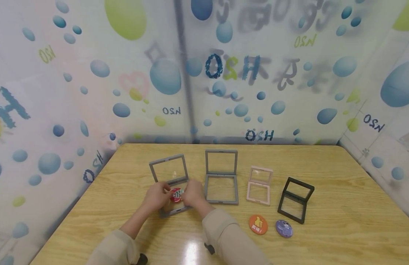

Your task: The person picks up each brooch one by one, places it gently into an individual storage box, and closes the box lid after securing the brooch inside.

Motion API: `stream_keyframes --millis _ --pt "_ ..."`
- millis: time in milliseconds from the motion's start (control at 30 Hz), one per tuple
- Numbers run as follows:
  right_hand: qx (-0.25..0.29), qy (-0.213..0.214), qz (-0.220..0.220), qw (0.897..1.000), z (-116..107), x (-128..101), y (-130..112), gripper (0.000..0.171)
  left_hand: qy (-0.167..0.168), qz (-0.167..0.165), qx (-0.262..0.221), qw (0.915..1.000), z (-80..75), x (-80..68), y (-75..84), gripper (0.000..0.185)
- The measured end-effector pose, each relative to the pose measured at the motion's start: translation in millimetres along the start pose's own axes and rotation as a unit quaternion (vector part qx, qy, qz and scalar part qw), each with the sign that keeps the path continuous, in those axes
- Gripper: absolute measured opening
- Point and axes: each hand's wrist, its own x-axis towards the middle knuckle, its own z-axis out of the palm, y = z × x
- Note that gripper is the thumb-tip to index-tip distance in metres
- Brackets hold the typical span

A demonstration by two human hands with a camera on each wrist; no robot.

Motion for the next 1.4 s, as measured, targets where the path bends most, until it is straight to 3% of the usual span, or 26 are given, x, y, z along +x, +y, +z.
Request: stream_keyframes --millis 100,300,433,567,733,1100,1400 --pt "-0.011 -0.006 -0.009 1.000 -5 -1 0 0.022 -0.002 -0.002 -0.023 0.9997 -5.9 -1.9 -1.7 0.011" --pt "-0.063 -0.052 -0.006 0.997 -21 -6 -1 0.047 0.006 -0.016 -0.016 0.9997 -24.1 -5.0 -9.4 0.013" --pt "-0.105 -0.079 0.011 0.991 -29 -9 -1 0.030 0.016 -0.051 -0.016 0.9985 -33.4 -2.2 -17.2 0.013" --pt "-0.101 -0.104 0.024 0.989 -32 -14 0 0.052 0.015 -0.074 -0.037 0.9965 -38.5 2.6 -21.0 0.034" --pt "-0.098 -0.111 0.012 0.989 -29 -18 3 0.035 0.014 -0.080 -0.057 0.9950 -42.9 6.7 -18.7 0.057" --pt "-0.071 -0.110 0.017 0.991 -22 -21 8 0.051 0.023 -0.041 -0.075 0.9961 -52.0 13.1 -7.1 0.070" --pt "-0.096 -0.097 -0.013 0.991 -22 -21 11 0.046 0.010 -0.027 -0.077 0.9966 -51.9 12.3 -5.9 0.067"
